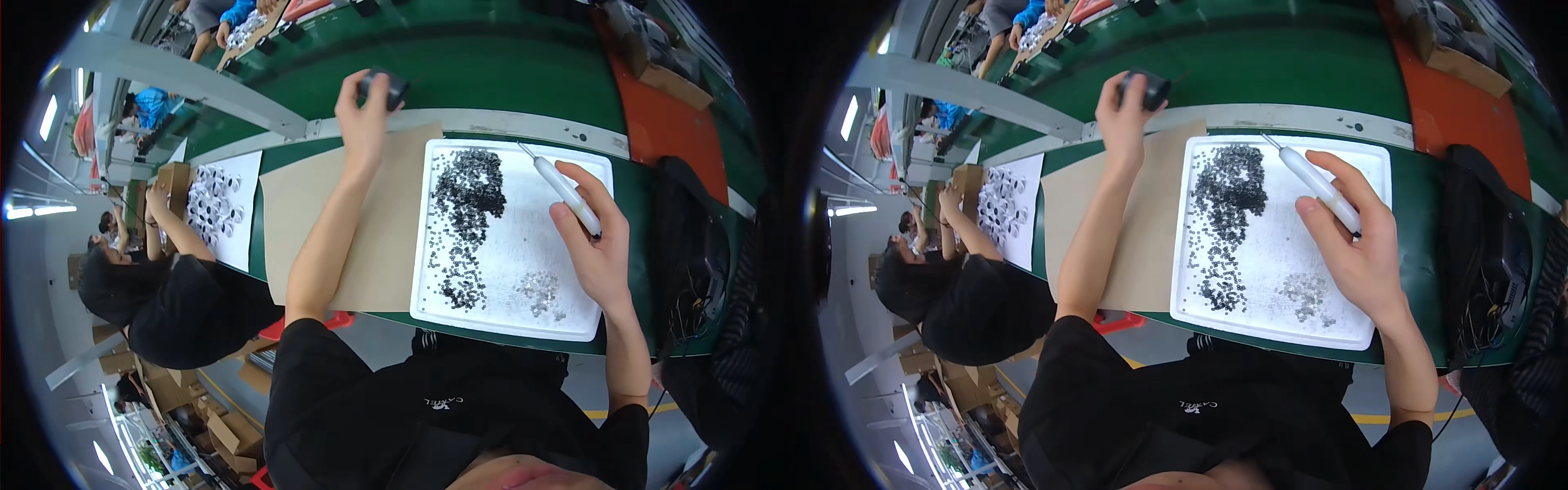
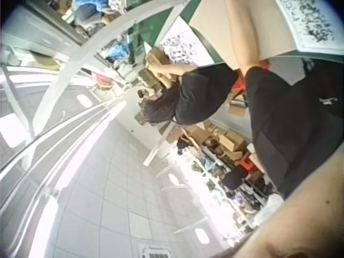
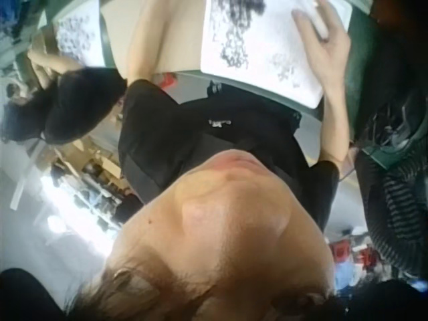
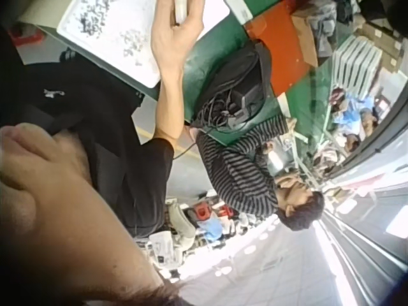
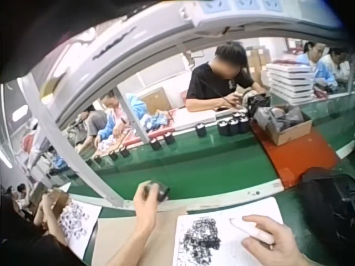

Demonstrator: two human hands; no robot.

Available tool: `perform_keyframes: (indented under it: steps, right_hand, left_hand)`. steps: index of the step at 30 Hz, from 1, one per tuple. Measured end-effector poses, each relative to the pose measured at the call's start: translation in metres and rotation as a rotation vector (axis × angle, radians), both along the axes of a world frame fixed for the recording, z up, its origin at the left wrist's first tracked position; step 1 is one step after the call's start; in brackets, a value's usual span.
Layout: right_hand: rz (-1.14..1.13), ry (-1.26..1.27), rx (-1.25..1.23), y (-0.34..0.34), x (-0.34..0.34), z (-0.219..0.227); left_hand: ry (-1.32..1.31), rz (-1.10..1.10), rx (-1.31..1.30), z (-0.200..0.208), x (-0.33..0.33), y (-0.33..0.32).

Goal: Sorting small electronic components on a tray using a vacuum pickup tool and inspecting a plastic fan housing assembly.

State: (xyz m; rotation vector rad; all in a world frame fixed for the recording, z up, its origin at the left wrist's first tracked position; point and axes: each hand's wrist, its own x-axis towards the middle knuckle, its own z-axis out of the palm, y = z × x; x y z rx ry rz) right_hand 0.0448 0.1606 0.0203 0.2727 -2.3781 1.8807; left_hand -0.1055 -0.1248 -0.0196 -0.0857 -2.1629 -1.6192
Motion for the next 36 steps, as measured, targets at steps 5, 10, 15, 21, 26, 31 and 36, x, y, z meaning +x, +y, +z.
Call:
perform_keyframes:
  steps: [5,10,15,21,26,31,36]
  right_hand:
    - [-0.069,0.177,0.088,0.011,0.002,0.001]
    - [-0.083,0.431,0.210,0.012,-0.002,-0.004]
    - [-0.161,0.455,0.194,0.009,-0.002,-0.016]
    - [-0.189,0.404,0.273,0.010,0.001,-0.017]
    - [-0.204,0.405,0.290,0.011,-0.001,-0.020]
    - [-0.218,0.434,0.371,0.011,0.002,-0.021]
    - [-0.165,0.348,0.256,0.002,0.003,-0.020]
  left_hand:
    - [-0.244,-0.231,0.780,0.058,0.019,0.058]
    - [-0.155,-0.340,0.725,0.067,0.045,0.114]
    - [-0.196,-0.382,0.742,0.063,0.069,0.149]
    - [-0.276,-0.398,0.795,0.055,0.073,0.156]
    - [-0.294,-0.372,0.785,0.053,0.072,0.157]
    - [-0.233,-0.398,0.668,0.052,0.076,0.163]
    - [-0.128,-0.372,0.589,0.043,0.081,0.160]
